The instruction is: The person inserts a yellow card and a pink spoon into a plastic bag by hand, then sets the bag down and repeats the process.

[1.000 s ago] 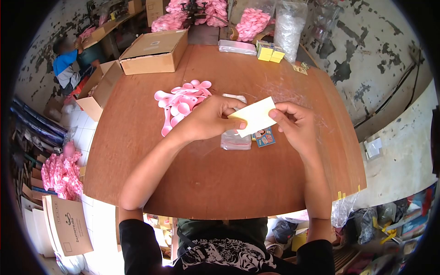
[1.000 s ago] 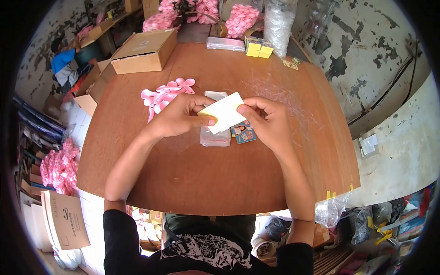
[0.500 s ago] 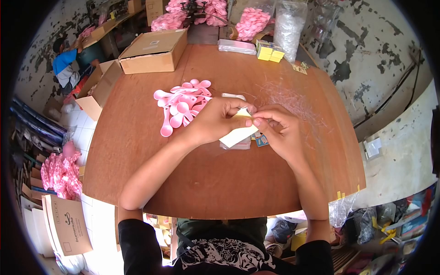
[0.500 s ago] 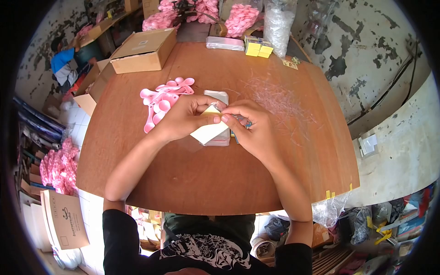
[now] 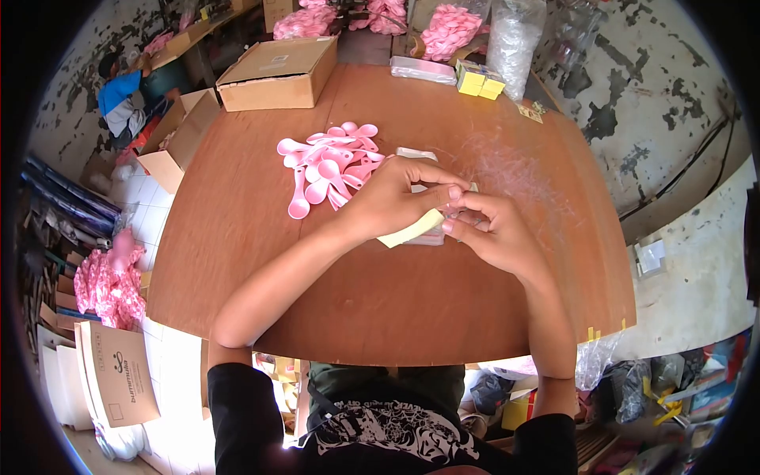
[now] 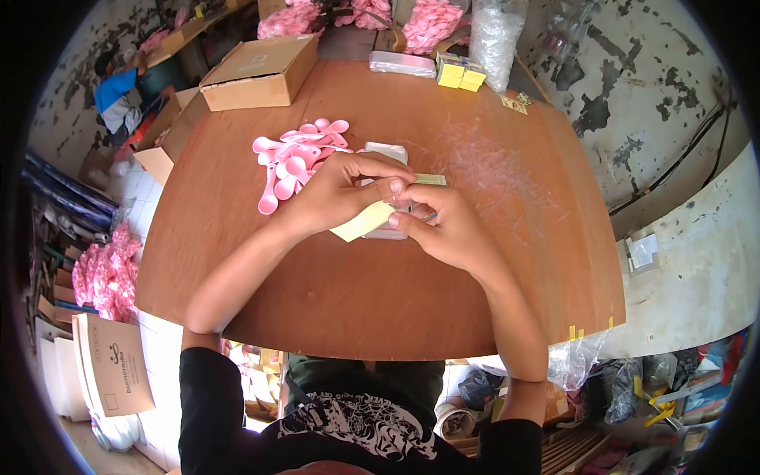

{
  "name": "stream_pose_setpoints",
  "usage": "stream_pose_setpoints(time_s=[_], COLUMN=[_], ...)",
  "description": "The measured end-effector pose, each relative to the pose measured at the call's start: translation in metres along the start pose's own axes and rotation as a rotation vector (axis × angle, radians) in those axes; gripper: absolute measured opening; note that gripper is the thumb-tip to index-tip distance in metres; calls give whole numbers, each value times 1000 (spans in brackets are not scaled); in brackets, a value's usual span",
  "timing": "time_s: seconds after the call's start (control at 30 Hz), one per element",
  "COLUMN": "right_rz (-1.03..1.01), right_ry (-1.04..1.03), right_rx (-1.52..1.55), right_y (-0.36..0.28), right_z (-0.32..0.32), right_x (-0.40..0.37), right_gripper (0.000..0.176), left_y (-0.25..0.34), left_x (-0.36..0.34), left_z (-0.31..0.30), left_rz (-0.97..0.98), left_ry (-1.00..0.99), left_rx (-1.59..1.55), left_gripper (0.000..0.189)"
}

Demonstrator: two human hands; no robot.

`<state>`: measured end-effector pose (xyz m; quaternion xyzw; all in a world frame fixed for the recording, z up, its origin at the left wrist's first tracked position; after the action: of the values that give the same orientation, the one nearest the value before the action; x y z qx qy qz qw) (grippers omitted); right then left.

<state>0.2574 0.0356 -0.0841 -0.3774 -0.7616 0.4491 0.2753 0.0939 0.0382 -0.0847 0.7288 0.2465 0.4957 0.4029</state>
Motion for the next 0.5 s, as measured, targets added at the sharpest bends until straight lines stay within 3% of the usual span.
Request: stream_pose_setpoints(time_s=[0.1, 0.23, 0.27, 0.3, 0.37, 0.4, 0.43, 0.47, 0.5], right_rz=[49, 148, 177, 204, -294, -311, -483, -675, -824], right_ry=[-61, -37, 84, 203, 613, 547, 363, 35, -114], right_rx=[-153, -9, -26, -43, -604, -623, -496, -321, -62], right_y=[-5, 8, 2, -11, -75, -103, -113, -131, -140], right_z=[4, 7, 1, -3, 7, 25, 46, 72, 105], right_x=[-3, 0, -3, -6, -27, -40, -52, -60, -74], right_gripper=[17, 17, 21, 26, 30, 26, 22, 19, 20], left_y=[0, 10, 16, 13, 11, 8, 11, 12, 11], left_x=[0, -2, -3, -5, -4, -3, -2, -1, -1], left_z=[1, -3, -7, -14, -22, -24, -25, -24, -24], left_rz=[9, 142, 192, -24, -88, -152, -37, -32, -120], left_ry=[-3, -145, -213, -253, -232, -222, -238, -253, -244], left_rx=[23, 139, 239, 220, 244, 263, 282, 282, 320], left_gripper=[26, 39, 46, 54, 49, 45, 46, 46, 47])
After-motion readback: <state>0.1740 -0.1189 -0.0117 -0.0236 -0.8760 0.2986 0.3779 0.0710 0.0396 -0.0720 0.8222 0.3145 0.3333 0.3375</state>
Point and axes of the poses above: each hand's wrist, its own x-axis towards the middle knuckle, its own z-axis out of the palm, y = z × x, the point moved 4 cm from there along x, towards the middle knuckle, and after that the axes turned 11 degrees about z, right-handed, at the moved point
